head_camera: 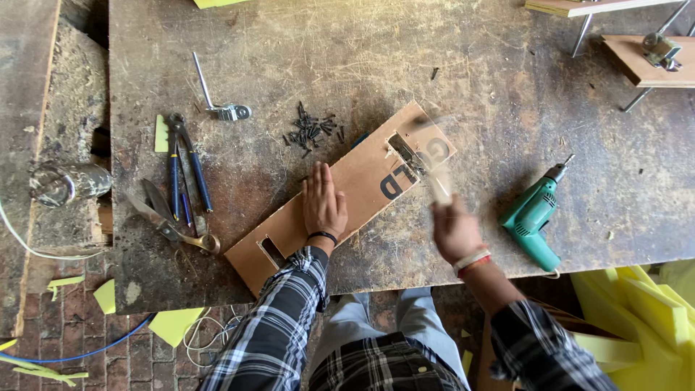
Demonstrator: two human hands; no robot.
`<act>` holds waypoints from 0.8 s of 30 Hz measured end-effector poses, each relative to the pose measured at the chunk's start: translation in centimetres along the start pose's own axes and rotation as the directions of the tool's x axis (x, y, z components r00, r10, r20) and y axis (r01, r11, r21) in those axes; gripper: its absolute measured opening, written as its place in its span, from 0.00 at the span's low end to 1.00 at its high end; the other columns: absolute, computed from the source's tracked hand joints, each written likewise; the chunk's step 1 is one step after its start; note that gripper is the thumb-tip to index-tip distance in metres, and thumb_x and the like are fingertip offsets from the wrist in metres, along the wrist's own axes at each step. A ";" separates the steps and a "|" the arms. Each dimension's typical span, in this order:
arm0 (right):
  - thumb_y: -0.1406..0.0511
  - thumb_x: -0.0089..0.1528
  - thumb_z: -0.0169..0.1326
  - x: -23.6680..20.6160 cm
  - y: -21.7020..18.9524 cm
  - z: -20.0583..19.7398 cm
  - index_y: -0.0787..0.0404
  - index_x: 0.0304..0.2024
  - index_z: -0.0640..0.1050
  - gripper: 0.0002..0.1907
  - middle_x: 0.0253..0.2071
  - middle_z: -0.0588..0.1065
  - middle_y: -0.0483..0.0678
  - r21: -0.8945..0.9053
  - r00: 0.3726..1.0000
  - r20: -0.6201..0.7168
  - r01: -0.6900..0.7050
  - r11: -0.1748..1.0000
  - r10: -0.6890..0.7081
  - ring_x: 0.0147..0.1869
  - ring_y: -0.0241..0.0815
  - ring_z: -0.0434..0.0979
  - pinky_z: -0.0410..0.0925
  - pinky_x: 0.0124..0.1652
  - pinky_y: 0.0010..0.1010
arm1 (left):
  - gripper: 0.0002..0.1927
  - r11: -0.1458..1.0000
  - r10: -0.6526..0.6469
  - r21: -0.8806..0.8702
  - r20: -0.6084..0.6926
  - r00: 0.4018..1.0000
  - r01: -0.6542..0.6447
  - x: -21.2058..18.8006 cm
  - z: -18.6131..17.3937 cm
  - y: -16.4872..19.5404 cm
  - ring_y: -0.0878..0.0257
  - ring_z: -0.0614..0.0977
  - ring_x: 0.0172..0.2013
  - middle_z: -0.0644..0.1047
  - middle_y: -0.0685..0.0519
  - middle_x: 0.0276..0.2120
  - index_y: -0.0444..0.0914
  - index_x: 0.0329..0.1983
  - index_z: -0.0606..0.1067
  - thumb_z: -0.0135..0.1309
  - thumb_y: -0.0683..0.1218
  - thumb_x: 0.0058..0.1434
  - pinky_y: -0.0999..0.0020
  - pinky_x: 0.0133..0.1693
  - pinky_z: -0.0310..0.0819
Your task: The person attaches metal hinges to a wooden board using a cordless drill and a hammer. They then use a nail gun to secure the hinge further and inspect the assembled piece.
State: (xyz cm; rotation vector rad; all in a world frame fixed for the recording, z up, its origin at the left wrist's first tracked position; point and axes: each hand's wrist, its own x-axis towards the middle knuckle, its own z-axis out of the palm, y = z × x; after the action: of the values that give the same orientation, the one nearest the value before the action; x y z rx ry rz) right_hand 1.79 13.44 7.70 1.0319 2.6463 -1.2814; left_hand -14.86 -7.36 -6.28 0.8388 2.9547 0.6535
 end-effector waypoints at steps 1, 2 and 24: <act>0.50 0.72 0.45 0.1 0.1 0.2 0.59 0.40 0.72 0.20 0.20 0.74 0.45 -0.365 0.981 0.189 0.029 0.930 0.044 0.19 0.38 0.72 0.67 0.20 0.30 | 0.35 1.000 -0.021 -0.022 0.015 1.000 0.021 -0.1 0.1 -0.1 0.50 0.54 0.76 0.54 0.44 0.77 0.38 0.78 0.51 0.36 0.53 0.70 0.53 0.74 0.38; 0.50 0.72 0.44 -0.1 0.1 0.4 0.59 0.40 0.72 0.20 0.21 0.74 0.46 -0.359 0.980 0.182 -0.009 0.933 0.079 0.19 0.39 0.72 0.67 0.20 0.31 | 0.35 0.998 -0.039 -0.040 0.036 0.999 0.040 -0.3 0.0 -0.3 0.51 0.55 0.76 0.55 0.45 0.76 0.39 0.78 0.52 0.37 0.51 0.68 0.53 0.75 0.38; 0.54 0.70 0.50 -2.1 1.9 0.5 0.63 0.46 0.69 0.17 0.24 0.71 0.50 0.329 0.751 -0.527 0.613 0.719 -0.398 0.20 0.41 0.70 0.65 0.22 0.29 | 0.32 1.000 -0.005 -0.023 0.010 1.000 0.005 -0.2 0.2 0.8 0.47 0.60 0.72 0.60 0.43 0.73 0.36 0.75 0.57 0.43 0.46 0.67 0.52 0.73 0.44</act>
State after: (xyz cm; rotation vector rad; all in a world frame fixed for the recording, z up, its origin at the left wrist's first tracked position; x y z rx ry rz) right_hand 4.40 12.73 6.72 0.6380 3.1817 -2.1576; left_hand -14.28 -6.72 -6.19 0.8304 2.9334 0.6792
